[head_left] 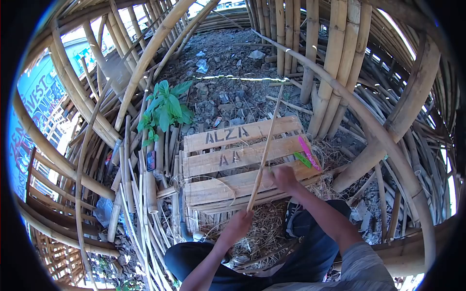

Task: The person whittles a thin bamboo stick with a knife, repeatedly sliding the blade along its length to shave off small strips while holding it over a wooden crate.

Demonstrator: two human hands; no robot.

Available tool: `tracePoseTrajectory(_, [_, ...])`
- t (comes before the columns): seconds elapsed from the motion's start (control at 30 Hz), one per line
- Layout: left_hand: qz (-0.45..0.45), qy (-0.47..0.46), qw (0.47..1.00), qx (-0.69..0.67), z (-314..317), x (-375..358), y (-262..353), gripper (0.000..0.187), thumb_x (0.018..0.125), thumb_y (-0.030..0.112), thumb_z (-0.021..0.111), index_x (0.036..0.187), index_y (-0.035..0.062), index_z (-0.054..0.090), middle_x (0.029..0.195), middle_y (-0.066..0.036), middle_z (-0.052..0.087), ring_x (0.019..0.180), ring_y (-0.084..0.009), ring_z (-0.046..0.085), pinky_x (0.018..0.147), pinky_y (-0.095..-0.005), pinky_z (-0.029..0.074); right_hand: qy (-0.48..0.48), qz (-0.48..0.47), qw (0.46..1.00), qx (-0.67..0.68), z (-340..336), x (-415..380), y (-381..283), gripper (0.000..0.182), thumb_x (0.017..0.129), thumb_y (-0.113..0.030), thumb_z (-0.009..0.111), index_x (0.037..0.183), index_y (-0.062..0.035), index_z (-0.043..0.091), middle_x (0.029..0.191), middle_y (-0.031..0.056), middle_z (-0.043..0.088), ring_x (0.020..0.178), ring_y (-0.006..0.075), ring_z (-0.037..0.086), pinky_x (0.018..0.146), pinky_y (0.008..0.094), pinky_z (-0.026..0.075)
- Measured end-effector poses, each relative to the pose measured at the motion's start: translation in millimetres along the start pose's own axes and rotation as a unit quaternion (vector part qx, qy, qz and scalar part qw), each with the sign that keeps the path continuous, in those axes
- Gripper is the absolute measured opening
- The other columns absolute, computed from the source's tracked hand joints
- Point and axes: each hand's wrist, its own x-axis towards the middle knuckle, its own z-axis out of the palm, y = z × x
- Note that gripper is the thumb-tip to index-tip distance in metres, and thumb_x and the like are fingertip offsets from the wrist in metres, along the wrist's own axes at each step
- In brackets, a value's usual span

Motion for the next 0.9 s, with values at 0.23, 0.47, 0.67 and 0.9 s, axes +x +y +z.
tracePoseTrajectory(0.23, [0.073, 0.014, 0.997, 0.034, 2.6, -8.0, -8.5, 0.034, 0.096, 0.031, 0.043, 0.077, 0.0035, 0.049, 0.058, -0.005, 0.047, 0.044, -0.0160, 0.045, 0.042, -0.0328, 0.036, -0.085, 0.020, 0.996, -0.004, -15.8, -15.1, -25.4, 0.061, 0.091, -0.052, 0.040, 0.061, -0.0036, 0.063, 0.052, 0.0166, 0.057, 0.051, 0.0328, 0.060, 0.051, 0.0437, 0.047])
tracePoseTrajectory(0.47, [0.181, 0.126, 0.950, 0.220, 16.8, -20.5, -14.5, 0.033, 0.095, 0.026, 0.045, 0.082, -0.0047, 0.052, 0.060, -0.023, 0.051, 0.051, -0.0364, 0.050, 0.053, -0.0450, 0.040, -0.057, 0.137, 0.987, -0.065, -8.6, 12.2, 24.3, 0.059, 0.091, -0.051, 0.044, 0.064, -0.0011, 0.062, 0.054, 0.0191, 0.056, 0.052, 0.0340, 0.059, 0.053, 0.0468, 0.046])
tracePoseTrajectory(0.67, [0.095, 0.048, 0.986, 0.126, -0.9, -18.5, -3.7, 0.033, 0.093, 0.022, 0.046, 0.080, -0.0074, 0.051, 0.069, -0.029, 0.054, 0.071, -0.0473, 0.054, 0.061, -0.0500, 0.041, -0.168, 0.127, 0.977, 0.035, -25.3, 6.5, 4.3, 0.067, 0.091, -0.058, 0.033, 0.069, -0.0033, 0.064, 0.058, 0.0181, 0.058, 0.062, 0.0347, 0.062, 0.059, 0.0470, 0.048])
tracePoseTrajectory(0.9, [0.085, 0.060, 0.981, 0.161, 2.2, -26.5, 6.9, 0.036, 0.094, 0.026, 0.044, 0.083, -0.0074, 0.051, 0.073, -0.030, 0.054, 0.075, -0.0477, 0.054, 0.065, -0.0501, 0.040, -0.070, -0.001, 0.996, 0.047, -11.9, -5.3, -12.2, 0.048, 0.087, -0.044, 0.052, 0.060, -0.0057, 0.061, 0.056, 0.0161, 0.058, 0.051, 0.0331, 0.059, 0.054, 0.0451, 0.047])
